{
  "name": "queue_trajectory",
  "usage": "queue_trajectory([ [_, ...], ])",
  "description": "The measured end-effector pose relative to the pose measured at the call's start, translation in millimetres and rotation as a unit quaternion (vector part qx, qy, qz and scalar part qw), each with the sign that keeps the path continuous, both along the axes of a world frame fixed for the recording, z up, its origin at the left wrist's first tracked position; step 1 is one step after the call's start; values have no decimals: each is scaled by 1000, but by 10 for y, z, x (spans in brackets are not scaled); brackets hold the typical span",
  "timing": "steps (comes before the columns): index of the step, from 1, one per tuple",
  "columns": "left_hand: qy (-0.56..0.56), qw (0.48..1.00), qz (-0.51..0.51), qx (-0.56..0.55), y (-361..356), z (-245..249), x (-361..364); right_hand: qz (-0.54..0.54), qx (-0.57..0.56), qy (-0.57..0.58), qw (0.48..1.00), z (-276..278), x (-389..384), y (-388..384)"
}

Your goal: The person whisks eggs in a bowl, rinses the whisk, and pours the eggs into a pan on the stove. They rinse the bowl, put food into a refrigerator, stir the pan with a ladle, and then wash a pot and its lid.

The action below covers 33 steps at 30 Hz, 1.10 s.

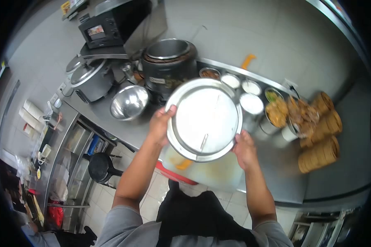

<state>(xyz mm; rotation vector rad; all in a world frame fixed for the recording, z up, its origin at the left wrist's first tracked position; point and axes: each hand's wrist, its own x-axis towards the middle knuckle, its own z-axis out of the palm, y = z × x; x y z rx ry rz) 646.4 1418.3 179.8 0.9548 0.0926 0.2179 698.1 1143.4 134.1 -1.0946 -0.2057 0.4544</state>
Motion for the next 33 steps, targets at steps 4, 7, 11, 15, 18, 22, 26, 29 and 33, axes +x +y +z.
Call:
queue_trajectory([
  [4,-19,991,128,-33,1110,596,561,-33,22,-79,996,708,1028,1393],
  [7,-32,981,190,-36,1814,824,1218,-28,-16,-73,997,810,2167,2328],
  [11,-14,982,181,44,2431,908,2031,-124,-81,-56,987,721,2683,2870],
  [15,32,974,165,150,2845,736,2784,-147,-93,-16,985,698,2626,2947],
  [18,53,953,151,256,3020,707,3195,-197,-79,20,977,735,2601,3083],
  [22,55,895,170,409,3056,990,3416,-175,-78,-1,981,672,2898,3178],
  [26,124,663,172,718,3218,1180,3690,-209,-120,-7,970,912,3070,3476],
  [29,162,659,199,707,3134,1203,3736,-229,-134,-31,964,862,3348,3580],
  [33,178,671,213,688,3045,1154,3704,-250,-146,-28,957,862,3559,3503],
])
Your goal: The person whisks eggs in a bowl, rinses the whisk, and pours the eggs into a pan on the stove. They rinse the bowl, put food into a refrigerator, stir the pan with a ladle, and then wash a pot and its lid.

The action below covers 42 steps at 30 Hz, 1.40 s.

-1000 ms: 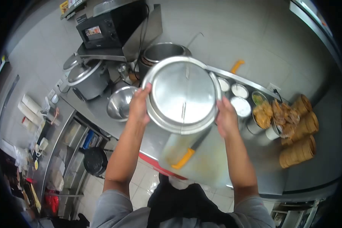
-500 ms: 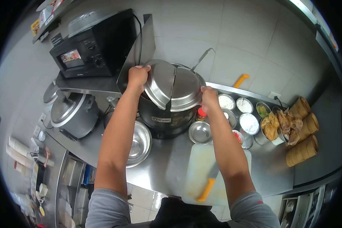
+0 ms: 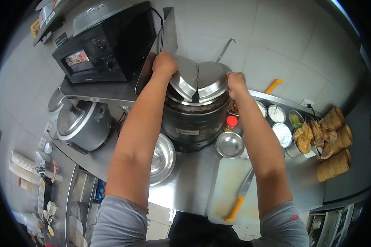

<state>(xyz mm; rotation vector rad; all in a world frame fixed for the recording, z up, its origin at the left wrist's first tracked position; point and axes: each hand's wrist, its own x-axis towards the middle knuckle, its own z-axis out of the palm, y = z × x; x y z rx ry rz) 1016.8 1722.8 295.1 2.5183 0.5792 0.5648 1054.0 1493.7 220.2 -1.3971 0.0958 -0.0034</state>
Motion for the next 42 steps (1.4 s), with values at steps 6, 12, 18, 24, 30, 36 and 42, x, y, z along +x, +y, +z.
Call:
queue_trajectory([
  [6,32,999,-22,22,18,-54,17,-30,-115,-10,993,92,-3,20],
  [12,86,995,-26,35,-111,-67,-66,-105,-117,-50,986,-74,-37,106],
  [18,124,986,-75,77,-171,-389,-28,-115,-174,-59,976,-204,33,177],
  [24,155,981,-98,61,-165,-415,-114,-85,-259,22,962,-112,39,77],
  [30,82,971,-62,216,-371,-465,-404,-54,-474,-7,879,-131,-160,18],
  [36,145,961,-139,188,-382,-372,-465,-77,-485,-88,866,-164,-322,-39],
  [42,91,886,-249,380,9,-926,-89,-65,-431,-259,862,-316,-1450,-732],
])
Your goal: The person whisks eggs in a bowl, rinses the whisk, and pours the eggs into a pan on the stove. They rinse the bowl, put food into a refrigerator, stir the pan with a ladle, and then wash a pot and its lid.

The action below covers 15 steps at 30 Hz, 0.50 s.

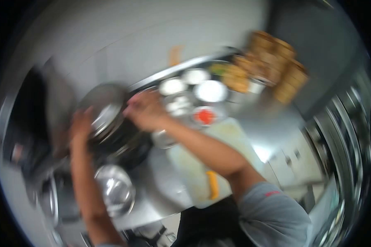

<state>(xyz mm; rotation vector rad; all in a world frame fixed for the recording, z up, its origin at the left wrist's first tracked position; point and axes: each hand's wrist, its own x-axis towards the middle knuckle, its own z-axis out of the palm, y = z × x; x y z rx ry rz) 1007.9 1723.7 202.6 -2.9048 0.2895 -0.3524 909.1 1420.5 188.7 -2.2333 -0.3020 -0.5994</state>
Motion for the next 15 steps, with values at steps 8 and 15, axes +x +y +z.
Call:
queue_trajectory([
  [8,-110,897,-209,-373,-561,321,-509,12,120,18,993,-643,-1985,-2184],
  [15,-4,855,-286,-432,-3431,716,-3292,-316,55,117,940,-1626,-4396,-4387],
])
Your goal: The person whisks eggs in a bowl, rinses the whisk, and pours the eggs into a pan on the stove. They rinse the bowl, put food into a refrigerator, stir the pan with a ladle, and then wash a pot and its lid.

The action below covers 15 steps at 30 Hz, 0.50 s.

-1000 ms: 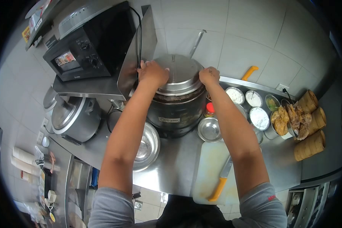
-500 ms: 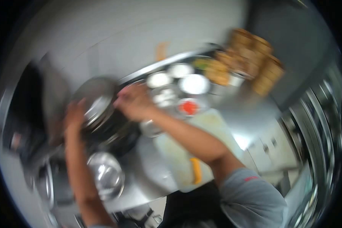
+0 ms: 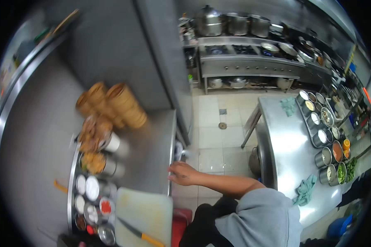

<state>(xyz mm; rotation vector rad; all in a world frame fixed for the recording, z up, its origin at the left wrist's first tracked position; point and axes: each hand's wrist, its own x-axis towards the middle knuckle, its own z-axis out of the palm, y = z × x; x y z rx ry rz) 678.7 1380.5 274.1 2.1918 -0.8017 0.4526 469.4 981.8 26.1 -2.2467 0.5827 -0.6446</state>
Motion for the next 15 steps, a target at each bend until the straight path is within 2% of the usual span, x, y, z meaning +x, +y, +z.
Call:
queue_trajectory([
  [1,70,995,-54,-51,-304,-189,-118,-34,-3,14,999,-12,-397,-228],
  [2,104,989,-77,-66,-624,-343,-240,-67,-4,31,997,-19,-774,-433],
  [3,184,977,-85,-62,-909,-507,-301,-82,-9,28,996,-82,-1088,-626],
  [4,314,929,-172,-98,-1265,-699,-322,-132,-7,66,989,-161,-1403,-772],
  [5,280,943,-176,-38,-1789,-703,-598,-183,0,104,978,-214,-1713,-903],
  [6,320,932,-169,14,-2120,-944,-578,-196,5,106,975,-205,-2021,-1016],
  [7,350,903,-248,21,-2567,-1023,-787,-212,7,102,972,-163,-2284,-1096],
  [8,373,882,-286,14,-3053,-1354,-762,-225,4,97,970,-123,-2542,-1213],
  [10,321,876,-316,174,-3812,-1370,-1182,-266,3,75,961,-171,-3019,-1361],
  [11,329,859,-349,177,-4133,-1351,-1424,-300,6,52,952,-210,-3223,-1419],
  [12,338,843,-377,180,-4402,-1376,-1603,-284,6,56,957,-207,-3412,-1484],
  [14,312,800,-451,244,-4864,-1718,-1639,-355,42,58,932,-144,-3723,-1590],
  [15,320,802,-441,244,-5056,-1864,-1676,-345,45,64,935,-136,-3800,-1641],
])
